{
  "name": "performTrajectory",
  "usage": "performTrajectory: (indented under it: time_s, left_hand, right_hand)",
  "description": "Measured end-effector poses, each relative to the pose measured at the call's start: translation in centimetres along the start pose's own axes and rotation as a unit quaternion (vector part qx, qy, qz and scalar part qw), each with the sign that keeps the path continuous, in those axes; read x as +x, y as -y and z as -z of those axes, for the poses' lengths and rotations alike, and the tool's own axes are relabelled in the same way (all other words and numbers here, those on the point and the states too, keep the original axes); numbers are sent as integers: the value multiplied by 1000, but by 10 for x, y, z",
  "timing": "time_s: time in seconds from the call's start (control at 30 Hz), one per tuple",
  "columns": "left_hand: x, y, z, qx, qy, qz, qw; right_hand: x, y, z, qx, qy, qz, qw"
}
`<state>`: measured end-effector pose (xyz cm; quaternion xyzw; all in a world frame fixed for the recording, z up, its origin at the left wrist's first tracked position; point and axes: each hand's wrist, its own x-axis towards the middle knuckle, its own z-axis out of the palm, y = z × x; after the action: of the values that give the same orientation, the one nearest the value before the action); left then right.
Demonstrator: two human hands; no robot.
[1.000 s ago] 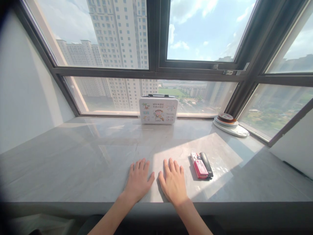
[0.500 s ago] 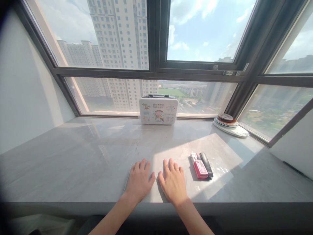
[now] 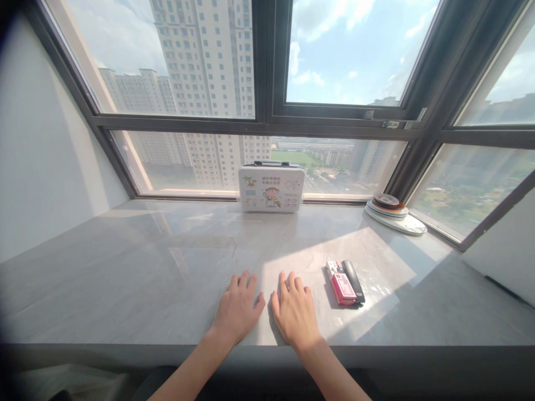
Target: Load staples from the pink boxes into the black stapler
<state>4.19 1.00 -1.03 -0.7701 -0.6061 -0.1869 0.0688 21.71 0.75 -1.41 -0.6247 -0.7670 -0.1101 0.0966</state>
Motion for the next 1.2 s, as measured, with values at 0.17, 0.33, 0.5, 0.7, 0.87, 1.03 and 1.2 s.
performTrajectory:
  time_s: [0.17, 0.33, 0.5, 0.7, 0.87, 1.03, 1.2]
  left_hand:
    - [-1, 0, -3, 6, -3, 2, 1000]
    - [-4, 1, -7, 11, -7, 5, 1000]
    - [-7, 1, -9, 9, -12, 9, 1000]
    - [-6, 1, -9, -4, -9, 13, 1000]
    - [-7, 2, -9, -13, -8, 17, 1000]
    - [-11, 7, -13, -38, 3, -19, 999]
    - [-11, 12, -17, -60, 27, -67, 996]
  right_hand:
    - [0, 1, 1, -11, 3, 2, 1000]
    - [1, 5, 5, -9, 5, -6, 1000]
    - [-4, 9, 7, 14, 1, -22, 1000]
    - [-8, 8, 5, 31, -4, -17, 999]
    - [-6, 8, 5, 44, 4, -14, 999]
    - [-16, 7, -1, 93, -20, -3, 995]
    - [-19, -33, -1, 249, -76, 15, 965]
